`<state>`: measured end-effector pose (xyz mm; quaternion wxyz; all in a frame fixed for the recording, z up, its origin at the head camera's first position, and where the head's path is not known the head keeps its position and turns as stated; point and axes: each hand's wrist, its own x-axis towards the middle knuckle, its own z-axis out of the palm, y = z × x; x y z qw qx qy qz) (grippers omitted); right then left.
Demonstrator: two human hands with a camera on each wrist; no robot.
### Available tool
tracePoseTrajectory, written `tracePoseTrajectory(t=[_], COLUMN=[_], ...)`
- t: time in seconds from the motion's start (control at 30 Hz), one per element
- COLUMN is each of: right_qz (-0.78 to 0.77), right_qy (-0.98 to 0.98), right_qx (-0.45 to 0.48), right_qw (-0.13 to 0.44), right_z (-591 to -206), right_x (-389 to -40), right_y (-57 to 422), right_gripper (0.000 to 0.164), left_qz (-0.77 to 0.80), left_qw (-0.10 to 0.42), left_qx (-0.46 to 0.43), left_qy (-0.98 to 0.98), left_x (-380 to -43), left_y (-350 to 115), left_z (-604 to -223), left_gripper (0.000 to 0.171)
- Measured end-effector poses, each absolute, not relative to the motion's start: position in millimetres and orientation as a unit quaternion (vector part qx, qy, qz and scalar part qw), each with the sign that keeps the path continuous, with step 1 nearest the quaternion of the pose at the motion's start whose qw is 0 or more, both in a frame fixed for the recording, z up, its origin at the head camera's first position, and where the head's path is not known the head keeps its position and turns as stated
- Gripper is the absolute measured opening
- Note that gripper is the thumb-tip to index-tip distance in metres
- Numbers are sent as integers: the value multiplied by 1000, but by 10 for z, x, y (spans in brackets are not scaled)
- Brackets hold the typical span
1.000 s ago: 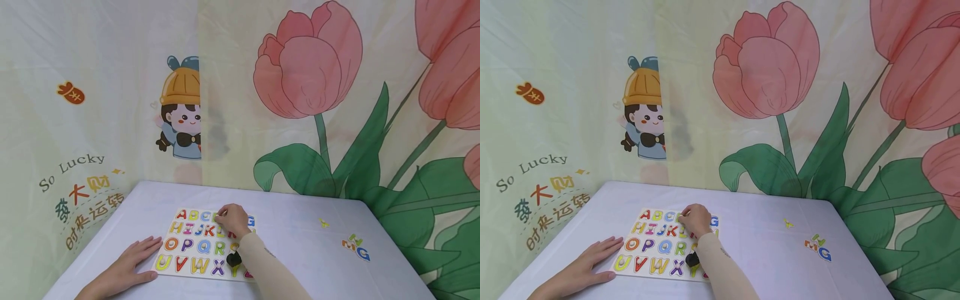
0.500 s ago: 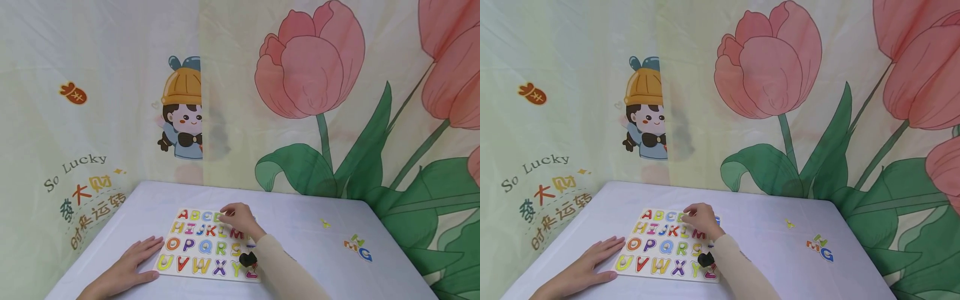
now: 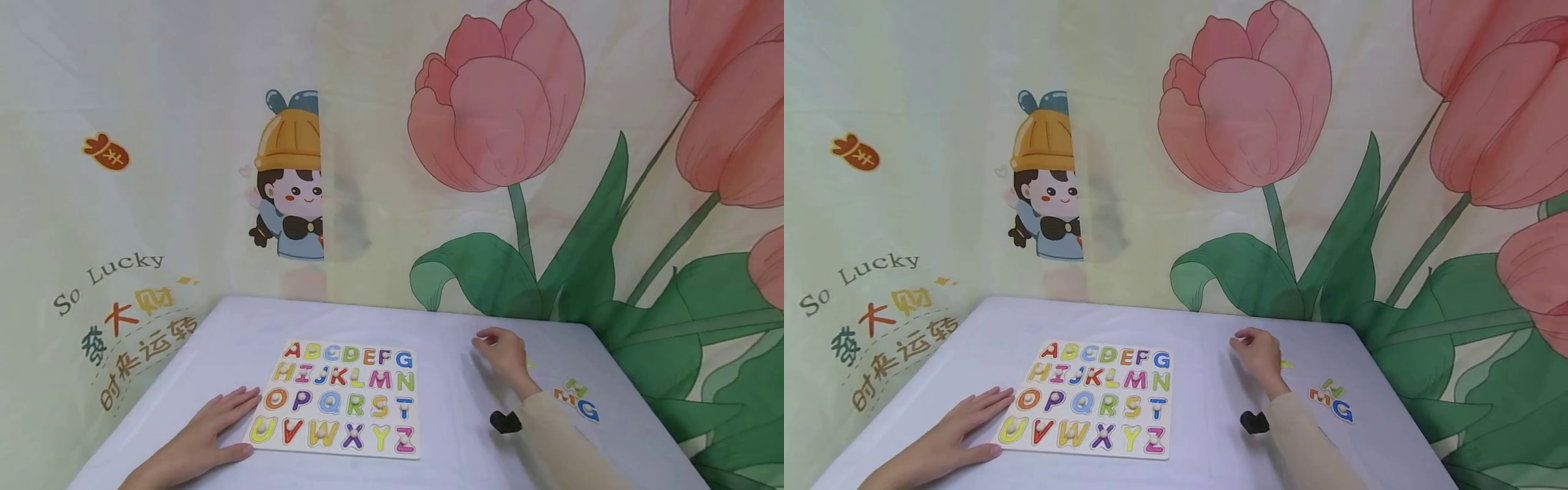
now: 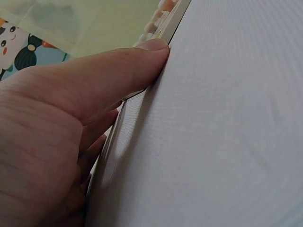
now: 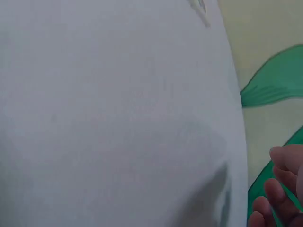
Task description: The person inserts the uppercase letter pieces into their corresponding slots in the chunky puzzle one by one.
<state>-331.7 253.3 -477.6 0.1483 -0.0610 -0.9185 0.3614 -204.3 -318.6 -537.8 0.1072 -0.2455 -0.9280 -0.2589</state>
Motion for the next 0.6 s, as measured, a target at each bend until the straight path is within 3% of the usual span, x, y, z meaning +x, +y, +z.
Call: tracePoseTrajectory(t=[0.27,0.6], right_qz=[340,334], right_qy=[-906,-902], right_qx=[-169,-194], right_qw=[189,193], right_z=[-5050,-5144], right_x=[-3150,-3080], right_y=[3154,3304], right_gripper=[29,31], left_qz=[-263,-252], left_qw=[90,119], left_qx=[-236,-253], left_qy=[-931,-926], left_x=[-2037,-2034], left_y=[-3205,-3215], left_z=[-5412,-5415], left_gripper=[81,79])
